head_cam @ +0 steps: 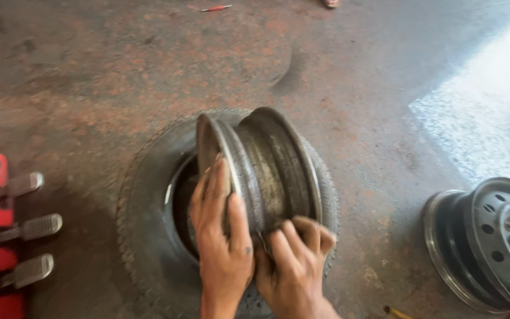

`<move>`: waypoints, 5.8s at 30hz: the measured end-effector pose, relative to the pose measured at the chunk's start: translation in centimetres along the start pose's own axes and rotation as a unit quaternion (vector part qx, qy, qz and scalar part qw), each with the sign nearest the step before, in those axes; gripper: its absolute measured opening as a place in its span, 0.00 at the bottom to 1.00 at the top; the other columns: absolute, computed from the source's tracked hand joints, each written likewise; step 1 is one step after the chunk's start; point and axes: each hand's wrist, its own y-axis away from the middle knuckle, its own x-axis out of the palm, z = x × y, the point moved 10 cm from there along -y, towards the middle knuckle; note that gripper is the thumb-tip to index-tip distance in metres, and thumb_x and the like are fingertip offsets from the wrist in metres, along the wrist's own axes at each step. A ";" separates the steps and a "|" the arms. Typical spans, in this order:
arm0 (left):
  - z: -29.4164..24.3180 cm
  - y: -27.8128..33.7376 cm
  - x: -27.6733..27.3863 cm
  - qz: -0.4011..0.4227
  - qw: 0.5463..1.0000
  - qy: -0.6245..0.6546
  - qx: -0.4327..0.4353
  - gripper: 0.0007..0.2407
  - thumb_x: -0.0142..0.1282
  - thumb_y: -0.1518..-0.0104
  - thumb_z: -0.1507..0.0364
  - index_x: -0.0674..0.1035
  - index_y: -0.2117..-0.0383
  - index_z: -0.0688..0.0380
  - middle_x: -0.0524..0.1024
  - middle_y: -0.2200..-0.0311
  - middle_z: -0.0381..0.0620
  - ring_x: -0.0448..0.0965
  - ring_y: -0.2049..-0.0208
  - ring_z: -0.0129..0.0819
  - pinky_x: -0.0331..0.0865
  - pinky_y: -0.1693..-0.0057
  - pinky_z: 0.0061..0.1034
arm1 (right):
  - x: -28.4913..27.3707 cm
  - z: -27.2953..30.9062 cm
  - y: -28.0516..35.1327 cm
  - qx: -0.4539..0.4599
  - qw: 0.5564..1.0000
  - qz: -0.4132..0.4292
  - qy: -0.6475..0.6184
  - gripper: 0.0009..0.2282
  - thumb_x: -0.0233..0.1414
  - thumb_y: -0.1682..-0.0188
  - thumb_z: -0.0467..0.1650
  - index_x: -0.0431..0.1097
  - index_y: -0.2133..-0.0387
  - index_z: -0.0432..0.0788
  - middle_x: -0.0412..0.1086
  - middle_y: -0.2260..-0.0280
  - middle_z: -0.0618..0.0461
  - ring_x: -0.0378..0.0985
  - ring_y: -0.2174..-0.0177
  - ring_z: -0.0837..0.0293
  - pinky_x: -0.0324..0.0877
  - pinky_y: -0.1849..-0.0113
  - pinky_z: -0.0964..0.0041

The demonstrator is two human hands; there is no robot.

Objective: The person scrubs a metal wheel rim with a blue abrasive pad, focusing on the inner and outer surfaces. The rim is positioned on top of a tire on the floor. The person repeatedly rotates the rim to access different areas while scrubbing.

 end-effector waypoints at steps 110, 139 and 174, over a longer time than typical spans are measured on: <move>-5.8 -3.5 0.4 0.116 0.992 -0.049 0.009 0.17 0.59 0.41 0.67 0.80 0.45 0.52 0.81 0.50 0.48 0.75 0.42 0.40 0.63 0.37 0.36 | 2.2 -9.3 -2.9 0.385 0.715 0.191 -0.551 0.22 0.53 0.49 0.33 0.68 0.43 0.32 0.77 0.56 0.43 0.79 0.58 0.60 0.75 0.56 0.63; -1.8 -5.5 1.1 0.049 0.995 -0.074 0.047 0.21 0.41 0.30 0.69 0.66 0.35 0.70 0.58 0.30 0.63 0.54 0.27 0.54 0.47 0.26 0.43 | 2.4 -6.9 0.6 0.448 0.810 0.245 -0.287 0.14 0.61 0.56 0.28 0.74 0.55 0.46 0.84 0.65 0.53 0.86 0.68 0.59 0.79 0.66 0.65; 2.9 -4.2 2.0 0.042 0.984 0.054 -0.163 0.27 0.37 0.35 0.57 0.64 0.34 0.60 0.59 0.30 0.55 0.57 0.29 0.48 0.52 0.30 0.39 | 7.5 -4.6 -13.7 0.007 0.982 0.171 -0.083 0.07 0.56 0.55 0.34 0.73 0.71 0.43 0.74 0.71 0.45 0.70 0.59 0.39 0.61 0.55 0.44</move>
